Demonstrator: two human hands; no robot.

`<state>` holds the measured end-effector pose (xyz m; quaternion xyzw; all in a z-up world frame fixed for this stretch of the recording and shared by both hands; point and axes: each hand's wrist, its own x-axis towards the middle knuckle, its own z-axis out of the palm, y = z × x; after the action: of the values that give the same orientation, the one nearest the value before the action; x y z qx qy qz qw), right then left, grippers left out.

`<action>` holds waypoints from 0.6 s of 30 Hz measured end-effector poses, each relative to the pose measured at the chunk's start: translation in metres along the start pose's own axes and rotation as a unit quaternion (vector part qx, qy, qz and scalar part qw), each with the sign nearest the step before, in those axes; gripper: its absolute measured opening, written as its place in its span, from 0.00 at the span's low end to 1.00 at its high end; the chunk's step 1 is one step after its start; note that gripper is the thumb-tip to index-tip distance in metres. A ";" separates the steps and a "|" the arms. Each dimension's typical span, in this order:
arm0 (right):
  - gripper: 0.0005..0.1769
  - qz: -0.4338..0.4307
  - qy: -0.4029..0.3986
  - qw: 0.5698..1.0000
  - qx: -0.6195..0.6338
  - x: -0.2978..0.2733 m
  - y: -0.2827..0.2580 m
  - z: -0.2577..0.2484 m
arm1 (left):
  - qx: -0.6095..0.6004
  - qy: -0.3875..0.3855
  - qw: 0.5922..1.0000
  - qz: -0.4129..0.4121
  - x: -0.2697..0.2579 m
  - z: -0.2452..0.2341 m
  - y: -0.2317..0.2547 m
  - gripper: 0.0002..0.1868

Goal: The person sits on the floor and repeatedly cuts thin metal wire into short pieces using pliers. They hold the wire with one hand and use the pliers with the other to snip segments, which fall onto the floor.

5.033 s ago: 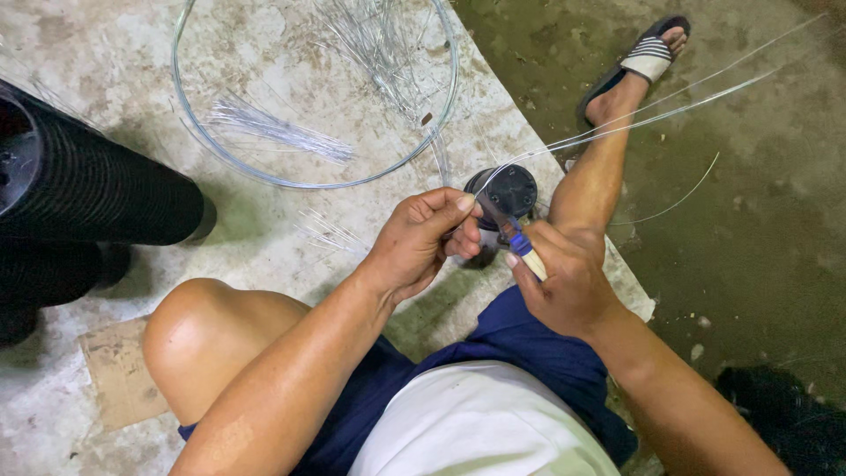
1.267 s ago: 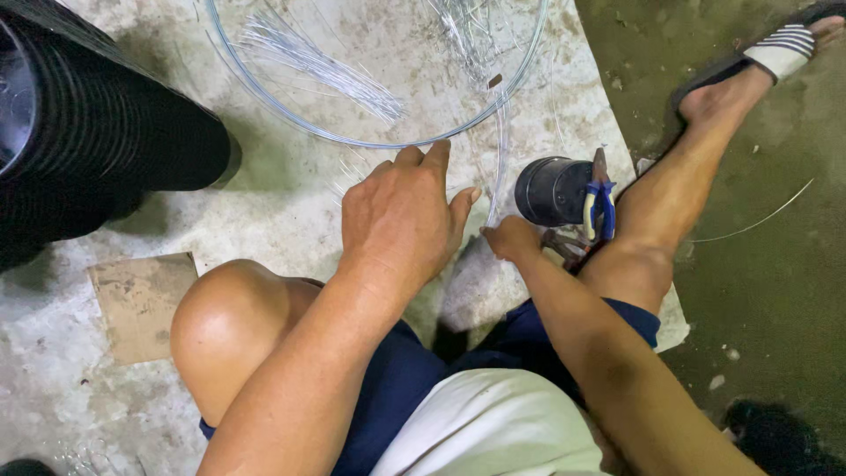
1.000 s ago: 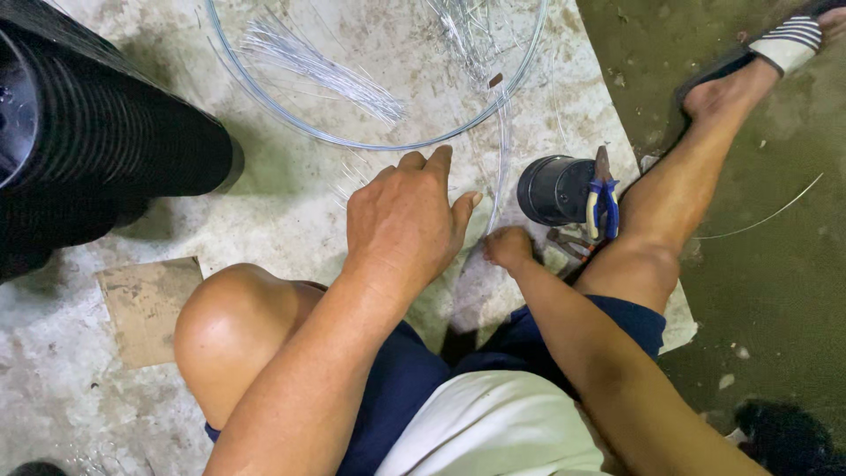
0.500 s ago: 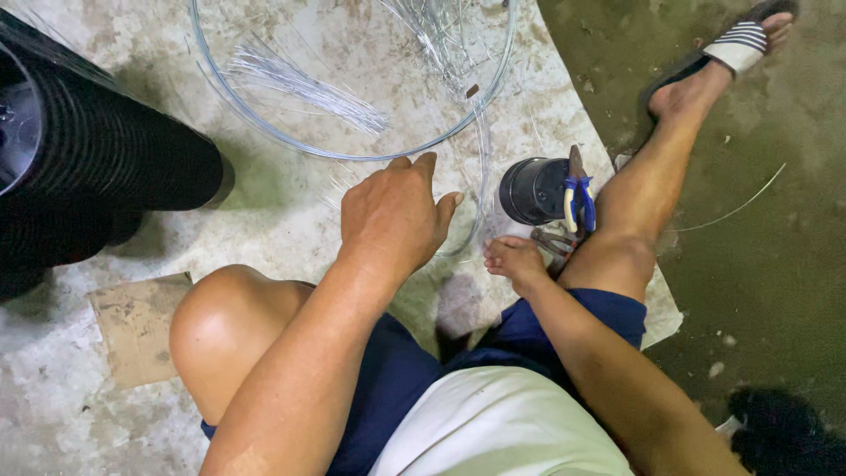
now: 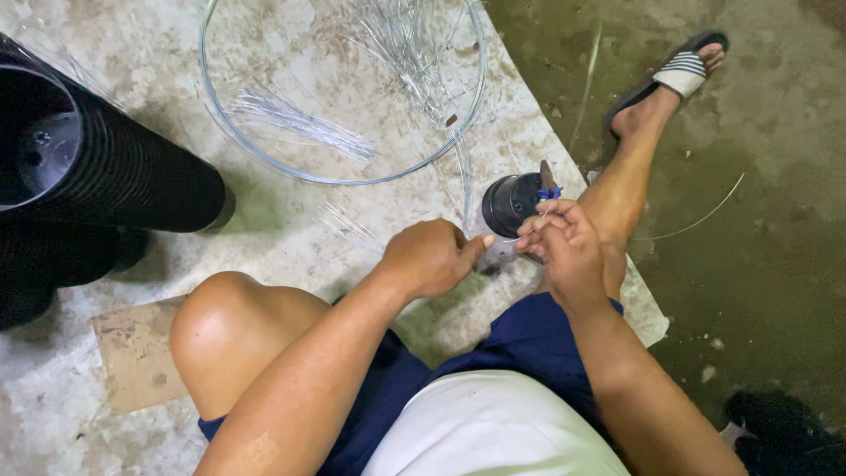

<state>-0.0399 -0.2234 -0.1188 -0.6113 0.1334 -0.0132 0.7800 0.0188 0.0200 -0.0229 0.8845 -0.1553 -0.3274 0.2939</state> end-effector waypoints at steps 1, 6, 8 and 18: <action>0.13 -0.017 0.004 1.000 0.008 -0.003 -0.011 0.000 | -0.078 0.037 0.996 0.005 0.005 0.008 -0.002 0.30; 0.12 -0.005 0.014 0.999 0.037 -0.012 -0.017 0.006 | -0.566 0.239 0.787 0.058 0.045 0.028 -0.011 0.28; 0.12 0.003 0.016 0.999 0.038 -0.018 -0.006 0.009 | -0.622 0.326 0.709 0.060 0.058 0.018 -0.022 0.23; 0.23 0.006 0.077 0.997 -0.018 -0.023 0.018 0.010 | -0.520 0.578 0.619 0.115 0.066 -0.020 -0.046 0.17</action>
<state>-0.0629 -0.2052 -0.1295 -0.6216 0.1964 -0.0532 0.7565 0.0845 0.0336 -0.0710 0.5657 0.1424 0.2614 0.7690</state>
